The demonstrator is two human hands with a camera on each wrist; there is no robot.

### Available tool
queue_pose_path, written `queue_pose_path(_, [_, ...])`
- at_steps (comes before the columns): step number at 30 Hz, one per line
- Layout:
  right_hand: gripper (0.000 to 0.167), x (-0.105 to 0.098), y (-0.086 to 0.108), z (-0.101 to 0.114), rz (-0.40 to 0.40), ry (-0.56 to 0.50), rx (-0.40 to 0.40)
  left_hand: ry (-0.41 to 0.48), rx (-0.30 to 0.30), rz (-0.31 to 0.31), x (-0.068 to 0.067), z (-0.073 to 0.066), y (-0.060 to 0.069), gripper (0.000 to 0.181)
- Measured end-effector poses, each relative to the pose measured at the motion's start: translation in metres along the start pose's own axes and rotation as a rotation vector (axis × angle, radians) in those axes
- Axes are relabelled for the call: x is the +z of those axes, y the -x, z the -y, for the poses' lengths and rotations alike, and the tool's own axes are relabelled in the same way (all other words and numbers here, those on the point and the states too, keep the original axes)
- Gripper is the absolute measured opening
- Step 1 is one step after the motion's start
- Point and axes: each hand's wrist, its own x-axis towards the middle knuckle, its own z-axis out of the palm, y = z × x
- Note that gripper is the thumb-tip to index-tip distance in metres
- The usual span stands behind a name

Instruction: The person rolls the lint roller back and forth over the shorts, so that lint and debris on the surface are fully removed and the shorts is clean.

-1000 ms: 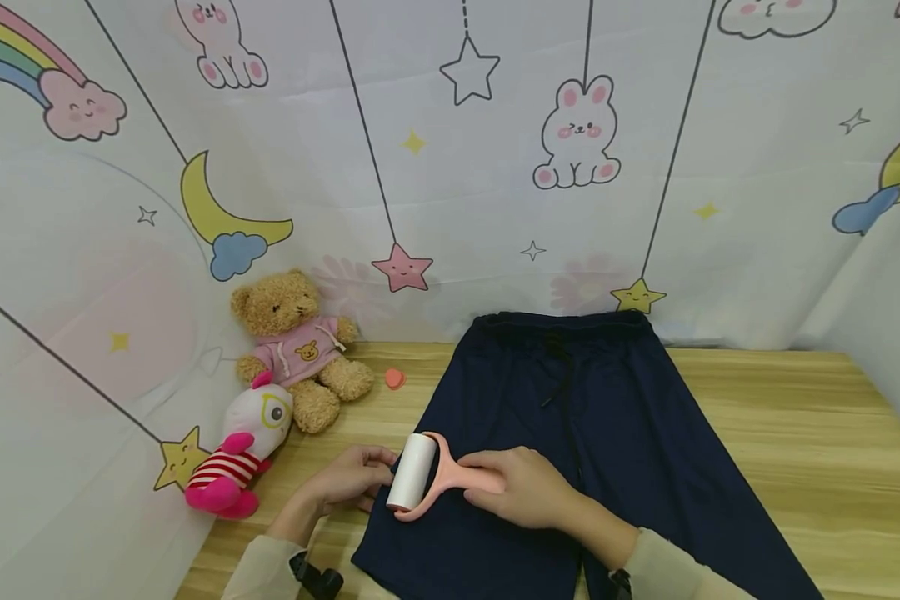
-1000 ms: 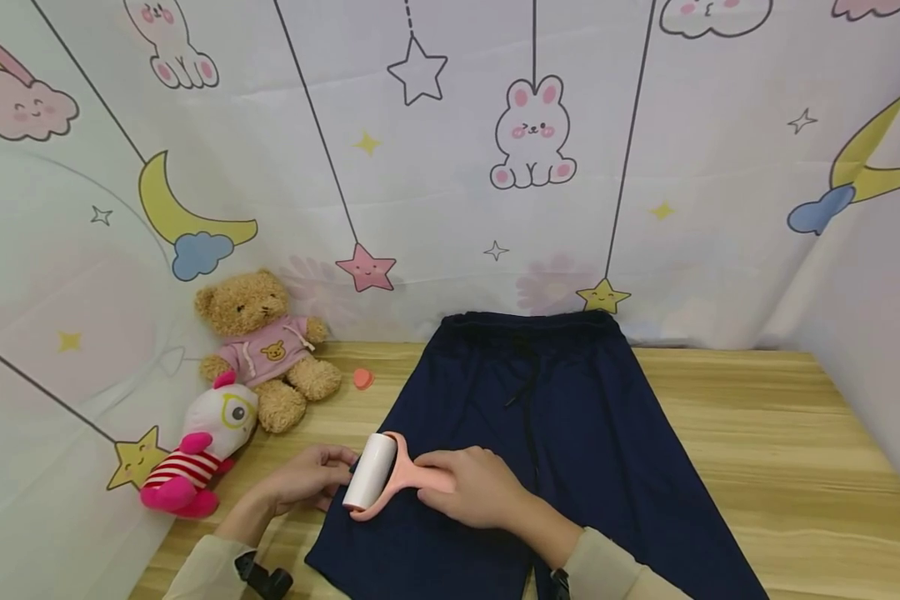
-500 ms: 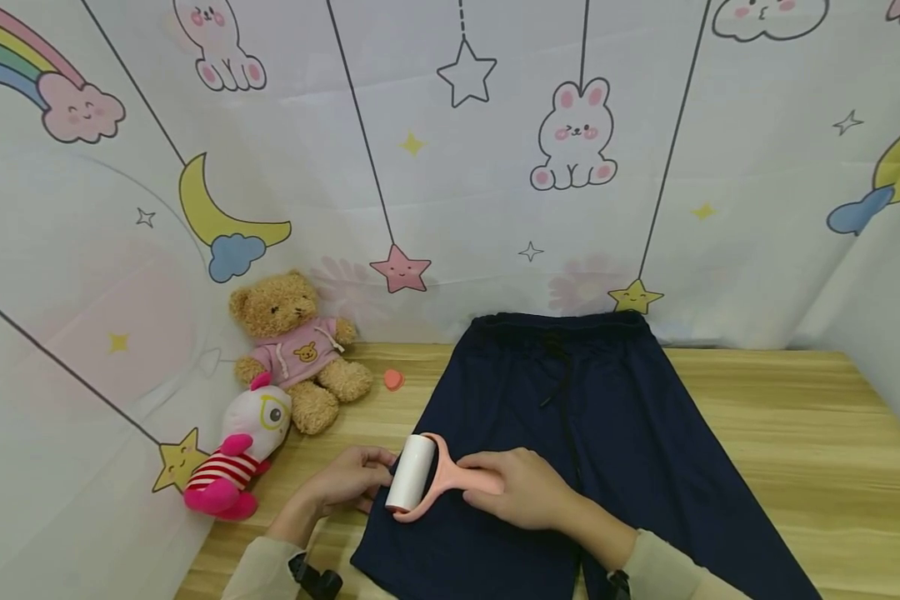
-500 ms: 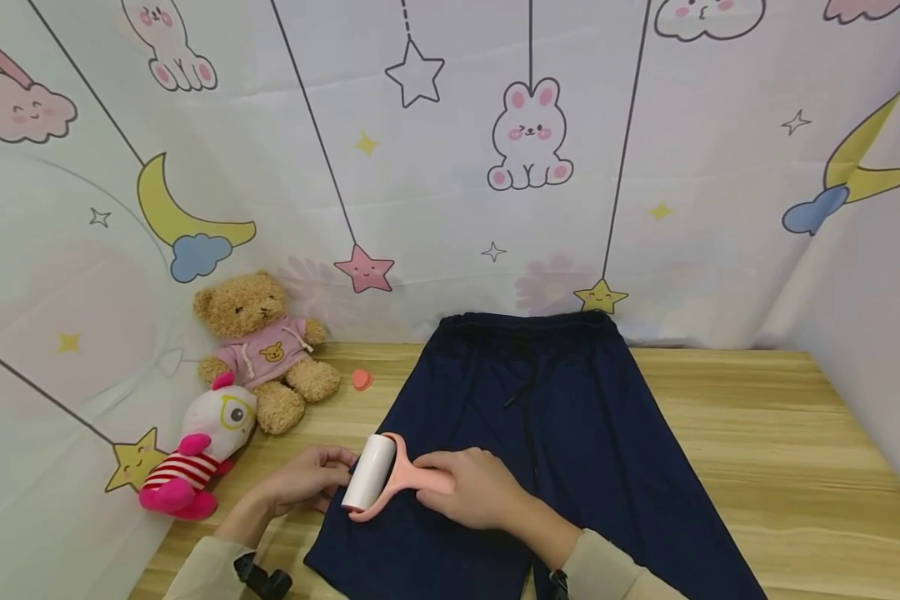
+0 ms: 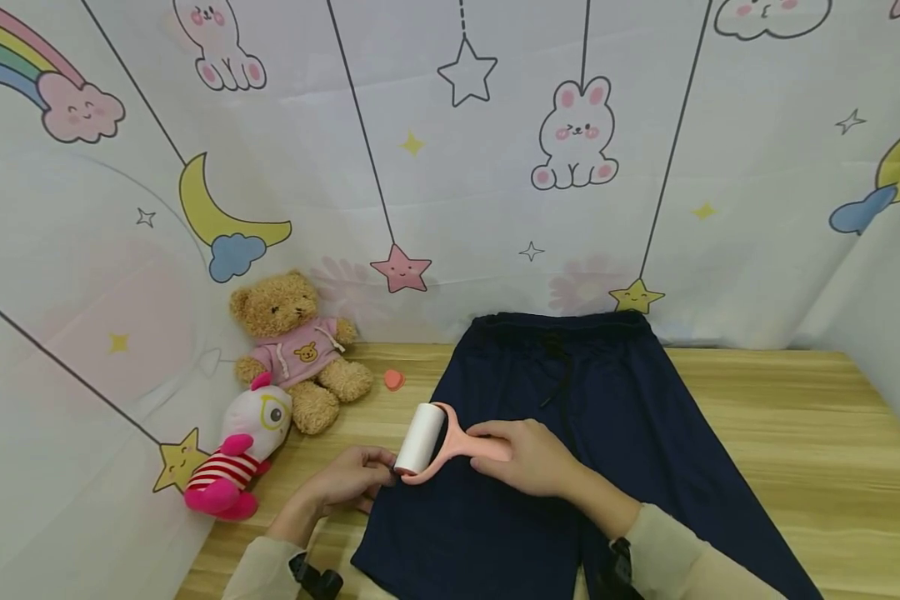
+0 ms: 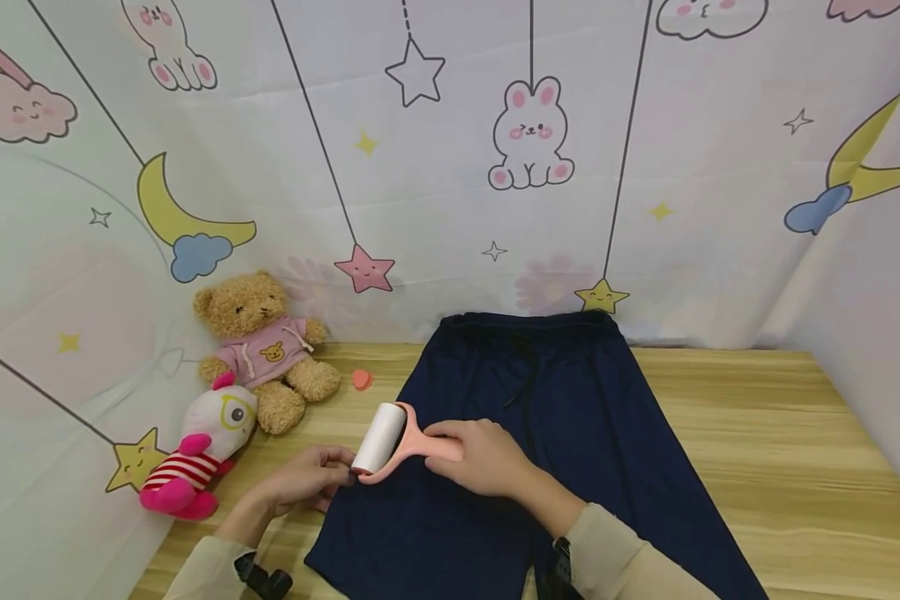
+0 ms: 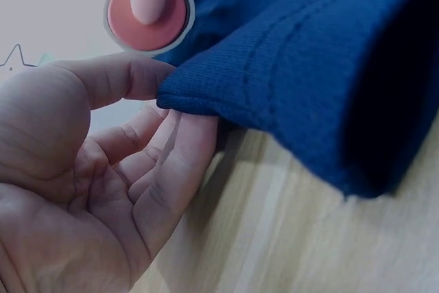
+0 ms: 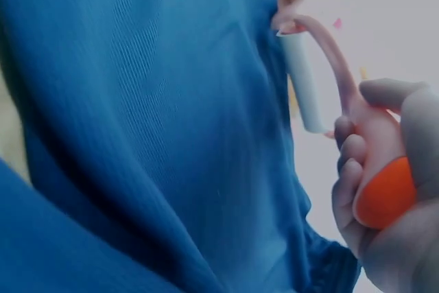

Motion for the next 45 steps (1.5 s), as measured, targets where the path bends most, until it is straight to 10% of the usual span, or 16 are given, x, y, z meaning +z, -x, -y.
queue_pose_path(25, [0.038,-0.016,-0.035,-0.035,-0.072,0.001,0.126,0.003,0.004,0.003,0.003,-0.002,0.001,0.035])
queue_pose_path(45, [0.044,-0.041,-0.01,-0.051,-0.019,-0.02,0.16,0.012,0.001,0.001,0.0,0.0,0.001,0.035])
